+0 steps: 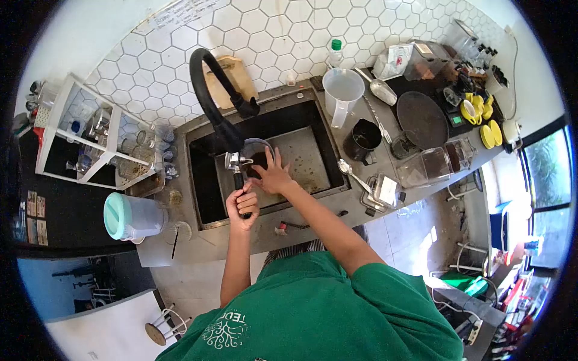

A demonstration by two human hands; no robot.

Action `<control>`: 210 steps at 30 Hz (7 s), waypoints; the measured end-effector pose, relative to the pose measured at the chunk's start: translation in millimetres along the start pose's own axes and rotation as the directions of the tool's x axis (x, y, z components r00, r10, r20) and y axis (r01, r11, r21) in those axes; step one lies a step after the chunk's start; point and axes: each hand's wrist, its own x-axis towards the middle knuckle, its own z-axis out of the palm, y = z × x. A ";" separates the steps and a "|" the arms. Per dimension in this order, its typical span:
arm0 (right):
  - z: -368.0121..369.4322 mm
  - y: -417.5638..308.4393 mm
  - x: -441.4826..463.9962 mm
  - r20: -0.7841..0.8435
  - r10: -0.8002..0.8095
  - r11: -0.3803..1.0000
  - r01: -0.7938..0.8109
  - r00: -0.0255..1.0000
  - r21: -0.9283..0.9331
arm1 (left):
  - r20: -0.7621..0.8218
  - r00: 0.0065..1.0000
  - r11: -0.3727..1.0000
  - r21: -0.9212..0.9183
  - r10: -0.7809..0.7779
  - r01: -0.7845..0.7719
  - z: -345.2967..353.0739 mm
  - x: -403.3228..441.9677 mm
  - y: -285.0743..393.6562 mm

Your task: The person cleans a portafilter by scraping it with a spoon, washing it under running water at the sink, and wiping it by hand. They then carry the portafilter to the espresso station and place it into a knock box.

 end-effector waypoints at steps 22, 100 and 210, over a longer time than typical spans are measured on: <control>-48.9 -18.5 -125.2 -0.129 0.398 0.770 -0.254 0.908 0.585 | -0.283 0.874 0.241 0.950 0.396 0.199 -28.0 -13.5 -110.5; -61.7 -0.6 -689.7 -0.518 0.352 -0.848 0.500 0.779 0.175 | -0.462 0.785 -0.504 0.834 -0.413 0.226 -112.3 31.1 -449.7; -286.8 691.8 -1195.9 -0.326 0.939 0.297 -0.220 -0.109 0.929 | -0.414 0.897 -0.897 0.322 0.154 0.302 -519.2 426.7 -907.4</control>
